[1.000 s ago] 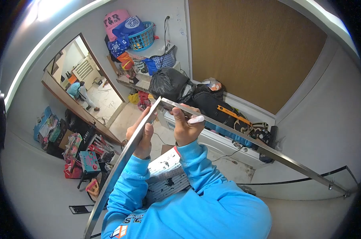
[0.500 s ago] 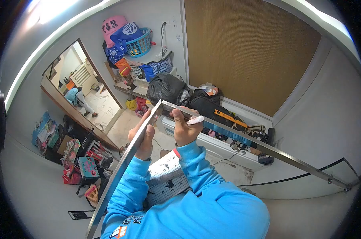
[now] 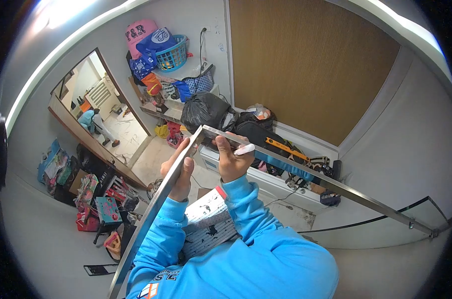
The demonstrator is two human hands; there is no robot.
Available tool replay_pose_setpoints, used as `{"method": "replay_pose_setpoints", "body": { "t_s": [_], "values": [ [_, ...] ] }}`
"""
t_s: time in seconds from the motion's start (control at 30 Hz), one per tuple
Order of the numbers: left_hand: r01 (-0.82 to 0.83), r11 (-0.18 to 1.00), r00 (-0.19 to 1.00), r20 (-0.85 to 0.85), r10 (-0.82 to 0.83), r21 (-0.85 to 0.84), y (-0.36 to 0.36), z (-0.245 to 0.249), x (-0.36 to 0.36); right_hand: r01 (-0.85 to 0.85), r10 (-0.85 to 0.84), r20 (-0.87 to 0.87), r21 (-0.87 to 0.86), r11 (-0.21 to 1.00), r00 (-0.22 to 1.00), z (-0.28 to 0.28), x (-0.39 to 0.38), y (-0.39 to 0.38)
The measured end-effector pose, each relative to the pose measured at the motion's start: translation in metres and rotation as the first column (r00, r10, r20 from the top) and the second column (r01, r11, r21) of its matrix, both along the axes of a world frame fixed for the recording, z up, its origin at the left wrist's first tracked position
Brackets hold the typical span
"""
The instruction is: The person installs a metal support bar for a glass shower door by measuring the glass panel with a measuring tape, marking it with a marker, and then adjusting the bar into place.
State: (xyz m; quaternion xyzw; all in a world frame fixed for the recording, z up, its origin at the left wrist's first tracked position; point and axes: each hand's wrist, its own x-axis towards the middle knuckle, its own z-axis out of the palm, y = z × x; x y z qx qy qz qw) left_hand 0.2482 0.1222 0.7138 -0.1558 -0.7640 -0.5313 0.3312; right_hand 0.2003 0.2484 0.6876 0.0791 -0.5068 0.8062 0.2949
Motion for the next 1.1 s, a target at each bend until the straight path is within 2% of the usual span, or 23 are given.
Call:
{"method": "replay_pose_setpoints", "body": {
  "t_s": [0.13, 0.3, 0.5, 0.67, 0.8, 0.9, 0.97, 1.0, 1.07, 1.1],
  "values": [
    [0.000, 0.999, 1.000, 0.025, -0.001, 0.033, 0.002, 0.000, 0.000, -0.004, 0.004, -0.026, -0.015, 1.000, 1.000, -0.002, -0.001, 0.001],
    [0.047, 0.998, 0.999, 0.014, -0.047, 0.051, 0.002, -0.006, -0.010, 0.071, -0.068, -0.035, 0.102, 0.992, 0.997, -0.010, -0.006, 0.004],
    [0.093, 0.987, 0.995, 0.034, -0.098, 0.131, 0.016, -0.008, -0.033, 0.038, -0.036, -0.038, 0.038, 0.999, 0.999, -0.004, -0.003, 0.002],
    [0.089, 0.979, 0.995, 0.026, -0.095, 0.182, 0.020, -0.004, -0.042, 0.047, -0.039, -0.087, 0.090, 0.995, 0.995, -0.006, -0.004, 0.004],
    [0.056, 0.985, 0.994, 0.084, -0.070, 0.165, 0.021, -0.003, -0.044, 0.045, -0.030, -0.115, 0.130, 0.991, 0.993, -0.006, -0.004, 0.006],
    [0.037, 0.995, 0.999, 0.010, -0.038, 0.091, 0.022, -0.006, -0.042, 0.048, -0.030, -0.112, 0.162, 0.986, 0.993, -0.007, -0.006, 0.008],
    [0.022, 0.963, 1.000, 0.002, -0.024, 0.269, 0.029, -0.005, -0.035, 0.051, -0.033, -0.104, 0.173, 0.984, 0.994, -0.010, -0.006, 0.009],
    [0.024, 0.963, 1.000, 0.008, -0.028, 0.268, 0.026, -0.011, -0.031, 0.017, -0.008, -0.063, 0.140, 0.990, 0.998, -0.011, -0.005, 0.010],
    [-0.241, 0.969, 0.971, 0.019, 0.240, 0.057, 0.017, -0.025, -0.018, -0.015, 0.018, -0.022, 0.104, 0.994, 1.000, -0.015, -0.002, 0.014],
    [-0.250, 0.951, 0.967, 0.094, 0.236, 0.181, 0.020, -0.027, -0.006, -0.050, 0.051, -0.011, 0.124, 0.991, 0.999, -0.017, 0.002, 0.019]
  ]
}}
